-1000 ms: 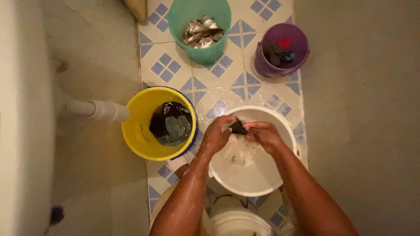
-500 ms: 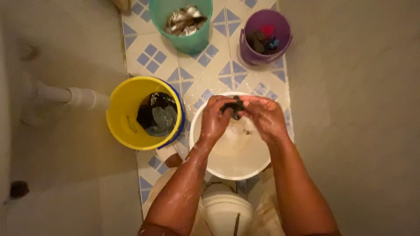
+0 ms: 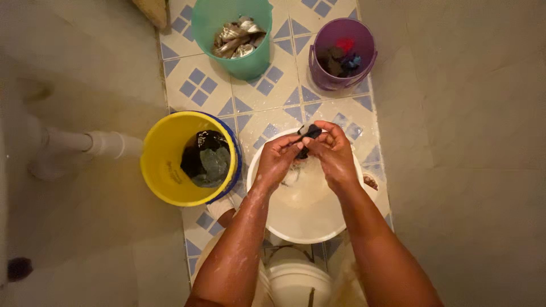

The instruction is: The person washes clothes by hand, scrubbing, lathering, and wringing out underwear and socks in a bucket of soapy water.

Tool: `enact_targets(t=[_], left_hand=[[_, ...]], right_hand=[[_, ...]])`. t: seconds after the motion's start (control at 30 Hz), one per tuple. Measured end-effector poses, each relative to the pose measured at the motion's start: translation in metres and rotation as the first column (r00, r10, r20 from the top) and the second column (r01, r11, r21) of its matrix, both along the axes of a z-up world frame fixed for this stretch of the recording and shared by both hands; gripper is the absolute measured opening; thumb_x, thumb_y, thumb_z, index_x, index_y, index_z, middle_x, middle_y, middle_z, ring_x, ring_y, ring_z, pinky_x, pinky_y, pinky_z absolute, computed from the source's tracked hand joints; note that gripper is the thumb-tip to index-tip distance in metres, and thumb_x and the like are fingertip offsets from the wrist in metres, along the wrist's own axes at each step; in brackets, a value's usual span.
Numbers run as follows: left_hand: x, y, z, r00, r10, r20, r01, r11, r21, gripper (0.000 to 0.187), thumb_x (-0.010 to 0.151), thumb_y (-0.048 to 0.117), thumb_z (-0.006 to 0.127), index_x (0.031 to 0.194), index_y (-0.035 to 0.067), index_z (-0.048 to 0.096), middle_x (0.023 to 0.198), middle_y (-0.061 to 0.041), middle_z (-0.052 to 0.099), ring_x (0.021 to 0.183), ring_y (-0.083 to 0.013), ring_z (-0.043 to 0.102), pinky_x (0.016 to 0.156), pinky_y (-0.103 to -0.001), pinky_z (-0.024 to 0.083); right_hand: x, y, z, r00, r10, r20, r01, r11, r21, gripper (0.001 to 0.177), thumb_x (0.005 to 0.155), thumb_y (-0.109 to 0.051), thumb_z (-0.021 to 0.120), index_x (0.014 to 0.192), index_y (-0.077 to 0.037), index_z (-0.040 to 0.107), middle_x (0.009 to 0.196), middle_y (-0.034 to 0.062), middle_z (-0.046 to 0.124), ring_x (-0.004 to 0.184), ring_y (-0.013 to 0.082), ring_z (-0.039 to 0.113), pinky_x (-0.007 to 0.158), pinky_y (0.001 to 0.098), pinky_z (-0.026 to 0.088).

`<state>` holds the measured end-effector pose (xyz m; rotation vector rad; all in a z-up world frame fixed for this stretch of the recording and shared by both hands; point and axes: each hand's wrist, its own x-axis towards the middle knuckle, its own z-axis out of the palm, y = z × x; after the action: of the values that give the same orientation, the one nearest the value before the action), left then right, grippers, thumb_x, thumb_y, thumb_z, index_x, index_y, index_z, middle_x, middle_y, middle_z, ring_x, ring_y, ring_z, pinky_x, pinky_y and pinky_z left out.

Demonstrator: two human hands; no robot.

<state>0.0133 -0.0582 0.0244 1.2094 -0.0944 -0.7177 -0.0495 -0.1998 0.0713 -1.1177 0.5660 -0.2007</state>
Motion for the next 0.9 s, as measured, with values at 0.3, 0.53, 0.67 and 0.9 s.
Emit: enact_targets(t=[0.3,0.53,0.67,0.9], left_hand=[[-0.001,0.011,0.023,0.830,0.370,0.418,-0.477,0.859,0.187,0.004,0.095,0.003,0.062,0.098,0.003,0.065,0.081,-0.004,0.067,0.064,-0.0090,0.065,0.054,-0.025,0.053],[0.001,0.003,0.000,0.940,0.341,-0.012,-0.340,0.939,0.058,0.004,0.091,0.003,0.057,0.094,0.005,0.059,0.079,-0.007,0.067,0.056,-0.0155,0.066,0.051,-0.026,0.055],[0.003,0.017,0.009,0.906,0.154,0.395,-0.200,0.977,0.078,0.015,0.094,0.002,0.069,0.109,0.005,0.067,0.102,-0.008,0.068,0.096,-0.0178,0.061,0.085,-0.035,0.047],[0.010,0.034,0.020,0.745,-0.387,0.543,0.169,0.897,0.409,0.060,0.085,0.023,0.087,0.138,0.013,0.060,0.146,-0.011,0.041,0.137,-0.0322,0.035,0.108,-0.050,0.030]], right_hand=[[-0.007,-0.015,0.011,0.991,-0.090,0.095,0.115,0.252,-0.961,0.022,0.077,0.012,0.063,0.087,-0.004,0.075,0.094,0.0095,0.061,0.089,0.0184,0.059,0.076,0.0332,0.050],[0.006,-0.012,0.007,0.983,0.165,-0.080,-0.182,0.922,-0.342,0.043,0.078,0.011,0.044,0.103,-0.006,0.075,0.094,0.0020,0.063,0.088,0.0154,0.060,0.083,0.0277,0.050],[0.009,0.003,0.021,0.915,0.394,-0.085,-0.330,0.611,-0.720,0.023,0.079,0.001,0.073,0.102,-0.002,0.071,0.094,0.0069,0.064,0.086,0.0172,0.063,0.078,0.0320,0.053],[0.006,-0.026,0.049,0.791,0.612,-0.012,-0.421,0.530,-0.736,0.010,0.097,-0.007,0.070,0.105,-0.004,0.076,0.092,0.0052,0.072,0.083,0.0142,0.066,0.077,0.0307,0.053]])
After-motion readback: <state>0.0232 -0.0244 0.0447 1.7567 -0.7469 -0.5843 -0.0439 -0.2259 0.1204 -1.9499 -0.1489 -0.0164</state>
